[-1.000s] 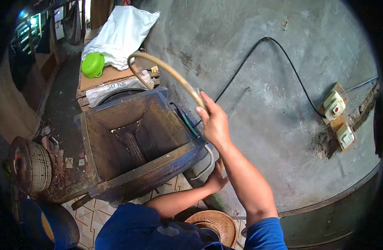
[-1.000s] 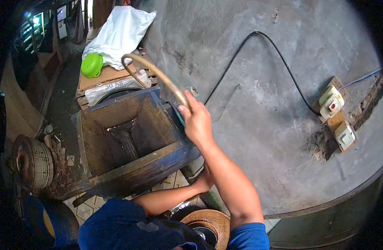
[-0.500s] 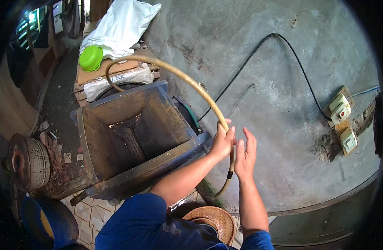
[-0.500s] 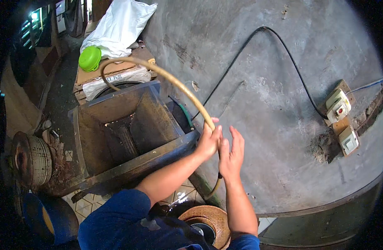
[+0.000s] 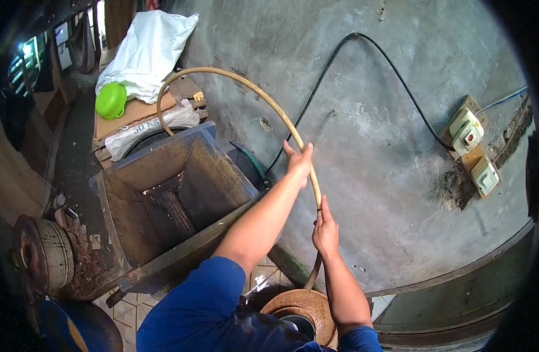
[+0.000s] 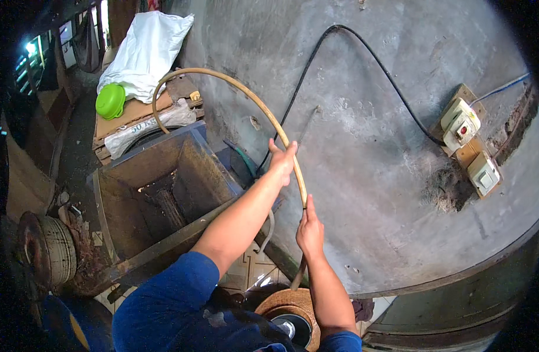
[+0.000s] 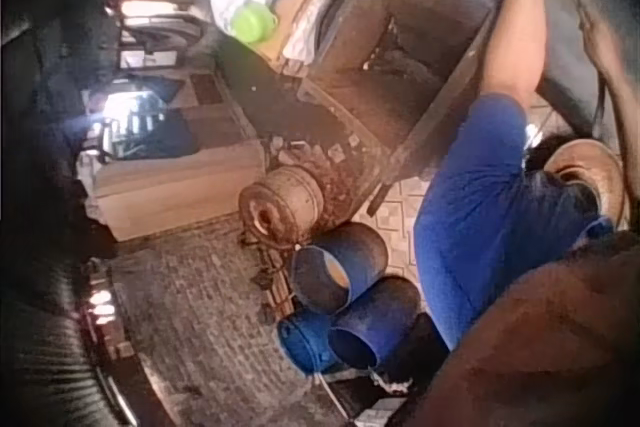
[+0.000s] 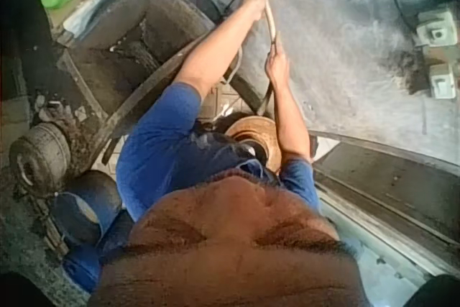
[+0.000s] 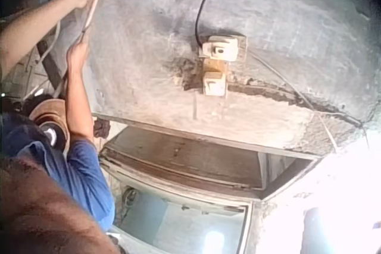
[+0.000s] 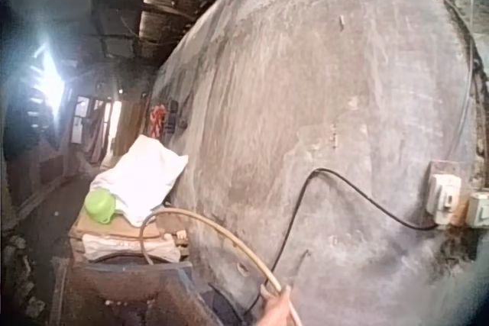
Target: The person repeatedly dips a black bucket into a large blue barrel of water, filling and emptying it while also handling a small blue scoop and a sponge at a sink.
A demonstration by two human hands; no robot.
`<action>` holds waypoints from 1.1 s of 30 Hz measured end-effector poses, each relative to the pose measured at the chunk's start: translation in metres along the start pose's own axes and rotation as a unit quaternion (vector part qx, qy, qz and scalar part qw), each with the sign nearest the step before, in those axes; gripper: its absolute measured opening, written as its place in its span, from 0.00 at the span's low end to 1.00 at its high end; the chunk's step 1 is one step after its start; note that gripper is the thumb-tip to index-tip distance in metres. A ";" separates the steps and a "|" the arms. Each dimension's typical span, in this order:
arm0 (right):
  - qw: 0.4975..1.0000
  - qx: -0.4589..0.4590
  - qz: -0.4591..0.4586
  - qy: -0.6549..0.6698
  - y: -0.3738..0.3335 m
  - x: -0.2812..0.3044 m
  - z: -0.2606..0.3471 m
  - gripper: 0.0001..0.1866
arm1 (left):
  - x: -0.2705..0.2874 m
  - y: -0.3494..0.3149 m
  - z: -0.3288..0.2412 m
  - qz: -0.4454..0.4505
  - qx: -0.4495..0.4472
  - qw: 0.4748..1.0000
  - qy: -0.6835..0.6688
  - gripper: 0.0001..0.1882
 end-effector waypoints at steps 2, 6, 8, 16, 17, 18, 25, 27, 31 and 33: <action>0.999 0.016 0.000 -0.049 0.010 -0.011 0.002 0.24 | 0.018 -0.017 -0.002 -0.009 -0.061 0.997 0.036 0.54; 0.991 0.085 0.050 -0.091 0.026 -0.039 0.014 0.28 | 0.062 -0.098 -0.023 0.016 -0.304 0.950 0.076 0.46; 0.991 0.063 0.093 -0.079 0.029 -0.057 0.016 0.31 | 0.084 -0.134 -0.028 0.064 -0.402 0.912 0.054 0.41; 0.983 -0.106 0.094 0.113 0.029 -0.153 -0.069 0.21 | 0.138 -0.217 -0.007 0.280 -0.389 0.871 0.108 0.29; 0.979 -0.134 0.081 0.130 0.029 -0.163 -0.077 0.19 | 0.143 -0.226 -0.003 0.301 -0.396 0.858 0.130 0.28; 0.982 -0.112 0.061 0.139 0.034 -0.172 -0.082 0.18 | 0.147 -0.226 0.014 0.342 -0.284 0.894 0.053 0.25; 0.977 -0.106 0.108 0.151 0.039 -0.165 -0.025 0.15 | 0.196 -0.213 0.041 0.326 -0.254 0.900 0.136 0.21; 0.968 -0.067 0.142 0.194 0.039 -0.166 -0.017 0.13 | 0.204 -0.211 0.049 0.328 -0.226 0.903 0.159 0.20; 0.980 0.006 0.173 0.097 0.023 -0.161 0.007 0.13 | 0.227 -0.207 0.064 0.322 -0.182 0.909 0.191 0.19; 0.965 0.008 0.215 0.153 0.018 -0.168 -0.021 0.14 | 0.232 -0.209 0.074 0.340 -0.173 0.898 0.218 0.19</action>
Point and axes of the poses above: each hand's wrist, its own y-axis towards the middle knuckle, its own x-axis out of the back of the hand, z = x × y, the point moved 8 cm from there along y, towards the middle knuckle, and after that the axes turned 13 degrees about -z, right-handed, at the moved point
